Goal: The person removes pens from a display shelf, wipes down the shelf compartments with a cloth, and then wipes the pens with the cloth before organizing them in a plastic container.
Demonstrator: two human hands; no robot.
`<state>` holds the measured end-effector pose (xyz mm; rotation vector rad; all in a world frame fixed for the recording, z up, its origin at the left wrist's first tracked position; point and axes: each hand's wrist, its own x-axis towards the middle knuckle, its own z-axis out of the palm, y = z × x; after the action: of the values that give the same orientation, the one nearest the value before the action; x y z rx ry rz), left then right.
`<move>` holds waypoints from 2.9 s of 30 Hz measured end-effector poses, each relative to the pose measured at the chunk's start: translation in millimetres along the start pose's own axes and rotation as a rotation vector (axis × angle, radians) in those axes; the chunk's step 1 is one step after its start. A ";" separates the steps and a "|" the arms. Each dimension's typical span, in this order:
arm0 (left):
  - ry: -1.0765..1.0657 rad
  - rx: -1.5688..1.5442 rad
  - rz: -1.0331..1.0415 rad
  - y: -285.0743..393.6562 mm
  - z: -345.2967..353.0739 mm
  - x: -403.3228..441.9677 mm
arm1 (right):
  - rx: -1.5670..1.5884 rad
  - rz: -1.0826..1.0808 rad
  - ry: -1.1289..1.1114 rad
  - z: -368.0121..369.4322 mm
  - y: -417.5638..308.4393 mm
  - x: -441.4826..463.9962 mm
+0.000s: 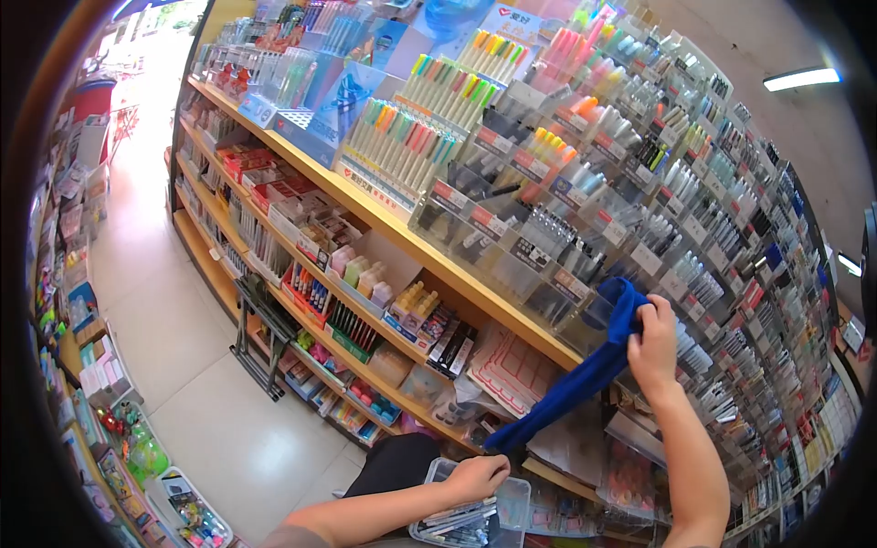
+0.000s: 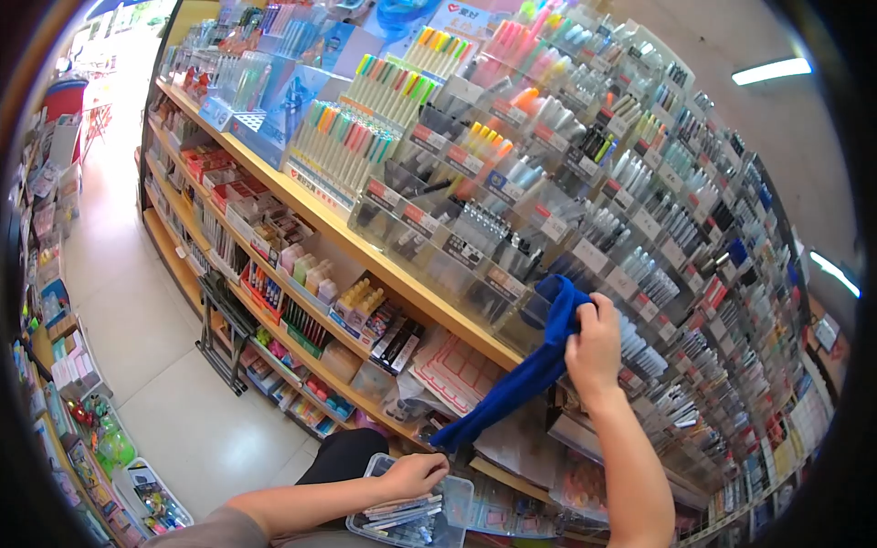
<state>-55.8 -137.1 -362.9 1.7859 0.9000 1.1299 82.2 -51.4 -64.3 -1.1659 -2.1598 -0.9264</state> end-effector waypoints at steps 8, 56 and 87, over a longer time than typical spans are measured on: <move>-0.032 -0.066 -0.032 -6.0 2.0 1.7 | -0.029 -0.008 0.401 -31.8 33.2 67.6; -0.038 -0.080 -0.016 -0.7 -2.8 2.6 | 0.307 0.373 -1.136 -8.0 -3.8 128.6; -0.100 -0.124 -0.039 4.2 -7.1 7.2 | 0.774 0.653 -1.450 23.0 32.9 132.2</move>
<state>-59.3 -130.7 -354.8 1.7010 0.7855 1.0389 41.8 46.6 24.4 -2.1135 -2.2145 1.3382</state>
